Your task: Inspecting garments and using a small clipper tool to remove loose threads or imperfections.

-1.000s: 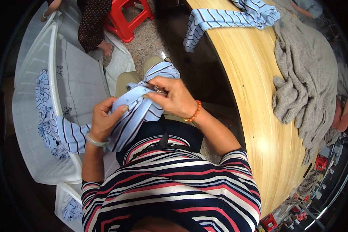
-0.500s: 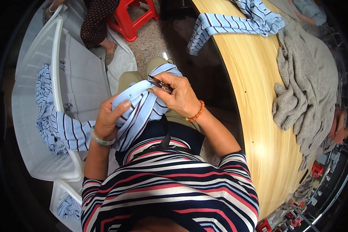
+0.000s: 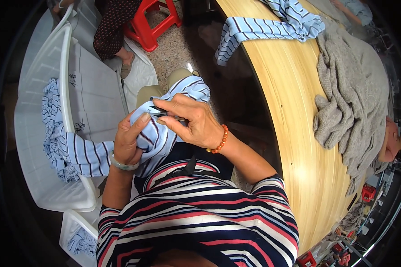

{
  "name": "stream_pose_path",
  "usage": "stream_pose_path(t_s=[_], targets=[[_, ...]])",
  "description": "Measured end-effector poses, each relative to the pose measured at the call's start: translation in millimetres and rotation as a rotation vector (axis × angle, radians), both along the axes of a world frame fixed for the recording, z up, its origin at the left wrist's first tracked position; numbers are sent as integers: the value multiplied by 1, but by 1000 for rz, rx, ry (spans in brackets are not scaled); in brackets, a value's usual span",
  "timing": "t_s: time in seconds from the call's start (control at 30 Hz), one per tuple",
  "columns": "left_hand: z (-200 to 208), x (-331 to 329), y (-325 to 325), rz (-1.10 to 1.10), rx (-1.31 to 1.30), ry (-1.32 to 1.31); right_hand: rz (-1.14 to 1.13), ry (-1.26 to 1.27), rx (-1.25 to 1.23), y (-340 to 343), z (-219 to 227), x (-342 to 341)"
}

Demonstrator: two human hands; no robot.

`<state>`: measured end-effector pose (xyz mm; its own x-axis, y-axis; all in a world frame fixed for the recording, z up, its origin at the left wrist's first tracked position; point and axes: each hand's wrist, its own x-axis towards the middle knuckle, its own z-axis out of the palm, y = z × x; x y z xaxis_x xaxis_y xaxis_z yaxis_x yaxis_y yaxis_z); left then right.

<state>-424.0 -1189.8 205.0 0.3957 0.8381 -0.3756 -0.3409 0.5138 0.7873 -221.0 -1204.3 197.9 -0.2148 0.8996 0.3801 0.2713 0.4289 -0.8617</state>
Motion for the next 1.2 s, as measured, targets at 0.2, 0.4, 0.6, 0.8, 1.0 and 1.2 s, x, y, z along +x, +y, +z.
stream_pose_path(t_s=[0.2,0.4,0.6,0.8,1.0,1.2], targets=[[0,2,-5,-1,36,35,-38,-32,7,-2,2,-1],[-3,4,2,-8,21,18,-83,-96,38,2,-2,5],[11,1,9,19,15,67,-66,-86,123,15,10,-2],[-10,8,6,-67,143,75,-94,46,49,7,6,-2],[7,-6,3,-130,517,368,175,5,-344,7,2,10],[12,-50,27,-160,760,702,-79,37,-202,17,5,31]])
